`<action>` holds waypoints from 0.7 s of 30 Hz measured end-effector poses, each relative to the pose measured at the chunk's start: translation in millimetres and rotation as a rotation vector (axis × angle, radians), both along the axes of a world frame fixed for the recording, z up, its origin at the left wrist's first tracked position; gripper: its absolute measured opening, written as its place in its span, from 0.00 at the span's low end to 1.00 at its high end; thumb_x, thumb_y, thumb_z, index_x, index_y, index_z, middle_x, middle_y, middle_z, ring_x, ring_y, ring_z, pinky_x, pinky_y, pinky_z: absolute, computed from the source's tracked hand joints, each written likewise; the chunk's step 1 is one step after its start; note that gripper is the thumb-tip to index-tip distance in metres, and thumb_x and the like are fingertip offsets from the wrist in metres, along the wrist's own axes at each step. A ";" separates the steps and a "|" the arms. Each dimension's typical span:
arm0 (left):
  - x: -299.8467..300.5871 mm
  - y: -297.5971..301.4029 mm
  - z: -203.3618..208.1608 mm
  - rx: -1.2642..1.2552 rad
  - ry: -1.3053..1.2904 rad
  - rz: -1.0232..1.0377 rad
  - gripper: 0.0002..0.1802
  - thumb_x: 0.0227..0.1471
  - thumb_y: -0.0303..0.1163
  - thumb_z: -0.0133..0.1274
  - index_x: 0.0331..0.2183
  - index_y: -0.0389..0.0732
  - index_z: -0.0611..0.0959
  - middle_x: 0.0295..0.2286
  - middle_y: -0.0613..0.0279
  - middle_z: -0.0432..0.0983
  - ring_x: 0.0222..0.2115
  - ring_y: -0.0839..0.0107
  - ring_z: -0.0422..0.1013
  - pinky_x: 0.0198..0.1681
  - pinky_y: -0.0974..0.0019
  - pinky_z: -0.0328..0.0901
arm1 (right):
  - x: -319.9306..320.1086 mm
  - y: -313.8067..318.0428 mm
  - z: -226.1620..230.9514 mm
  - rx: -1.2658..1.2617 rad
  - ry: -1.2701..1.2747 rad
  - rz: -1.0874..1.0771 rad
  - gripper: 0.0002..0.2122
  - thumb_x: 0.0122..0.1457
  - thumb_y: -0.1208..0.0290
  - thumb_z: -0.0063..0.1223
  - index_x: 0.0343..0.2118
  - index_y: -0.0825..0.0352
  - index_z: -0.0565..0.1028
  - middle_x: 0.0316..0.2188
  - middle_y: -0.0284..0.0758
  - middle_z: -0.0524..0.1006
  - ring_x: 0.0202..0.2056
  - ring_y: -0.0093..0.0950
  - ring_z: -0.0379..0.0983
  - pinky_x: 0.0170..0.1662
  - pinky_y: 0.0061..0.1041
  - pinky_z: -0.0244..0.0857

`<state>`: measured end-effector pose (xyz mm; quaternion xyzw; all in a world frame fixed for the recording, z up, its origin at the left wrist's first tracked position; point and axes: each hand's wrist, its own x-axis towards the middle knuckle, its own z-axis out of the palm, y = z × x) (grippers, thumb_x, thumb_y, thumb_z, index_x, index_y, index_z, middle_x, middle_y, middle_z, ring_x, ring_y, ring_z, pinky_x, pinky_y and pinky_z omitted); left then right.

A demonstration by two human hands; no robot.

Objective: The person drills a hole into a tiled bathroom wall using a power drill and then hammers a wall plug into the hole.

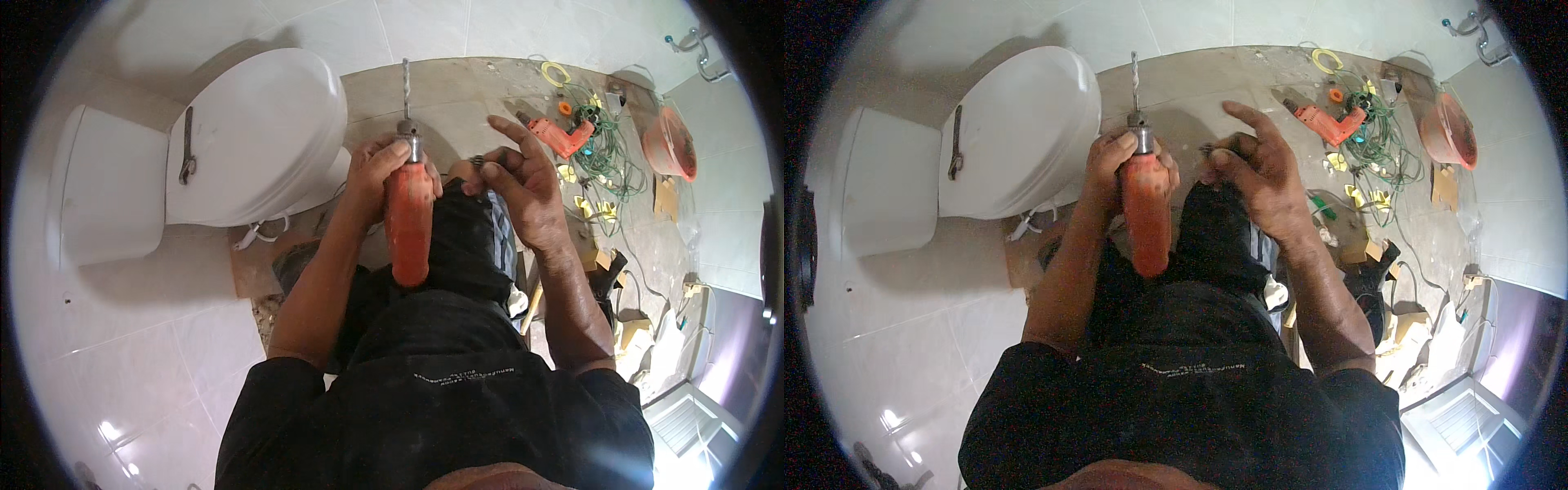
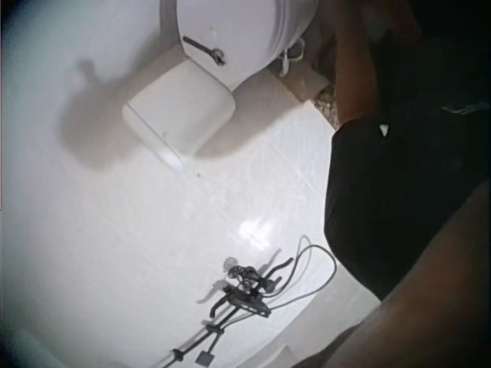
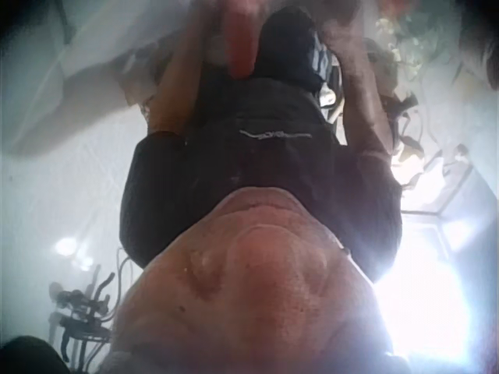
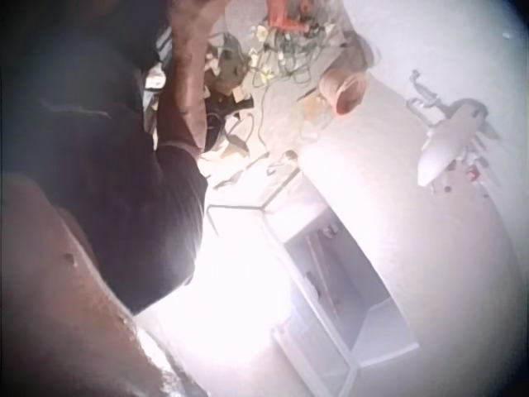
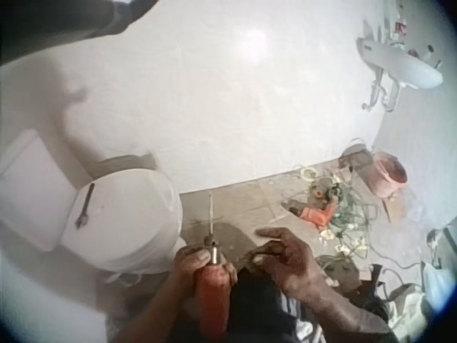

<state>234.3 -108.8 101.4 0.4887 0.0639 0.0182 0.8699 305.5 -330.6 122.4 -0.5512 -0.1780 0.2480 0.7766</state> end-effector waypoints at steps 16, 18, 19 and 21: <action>-81.3 -5.6 30.1 0.070 -0.027 -0.155 0.22 0.65 0.46 0.45 0.42 0.33 0.78 0.30 0.52 0.80 0.30 0.68 0.77 0.34 0.66 0.72 | -14.7 53.0 70.5 -0.236 -1.708 0.194 0.13 0.43 0.73 0.61 0.34 0.62 0.73 0.29 0.32 0.72 0.35 0.34 0.73 0.38 0.34 0.70; -85.0 -5.5 38.4 0.089 -0.038 -0.164 0.22 0.67 0.45 0.43 0.44 0.34 0.76 0.29 0.54 0.79 0.28 0.69 0.76 0.34 0.66 0.71 | -4.3 58.3 81.0 -0.168 -1.939 0.253 0.12 0.43 0.65 0.57 0.32 0.62 0.72 0.29 0.31 0.70 0.35 0.32 0.71 0.40 0.33 0.69; -85.8 -6.6 42.1 0.098 -0.042 -0.173 0.22 0.68 0.45 0.42 0.44 0.34 0.76 0.28 0.55 0.79 0.28 0.70 0.75 0.33 0.66 0.70 | 2.9 59.0 85.7 -0.156 -1.976 0.309 0.12 0.43 0.66 0.57 0.32 0.62 0.72 0.29 0.31 0.71 0.35 0.32 0.71 0.40 0.33 0.69; -86.0 -12.7 49.9 0.172 -0.014 -0.096 0.21 0.69 0.44 0.38 0.44 0.35 0.75 0.28 0.57 0.77 0.28 0.71 0.74 0.34 0.67 0.70 | 15.3 60.3 92.3 -0.133 -2.045 0.415 0.12 0.43 0.66 0.56 0.32 0.62 0.71 0.30 0.31 0.71 0.35 0.32 0.72 0.39 0.33 0.69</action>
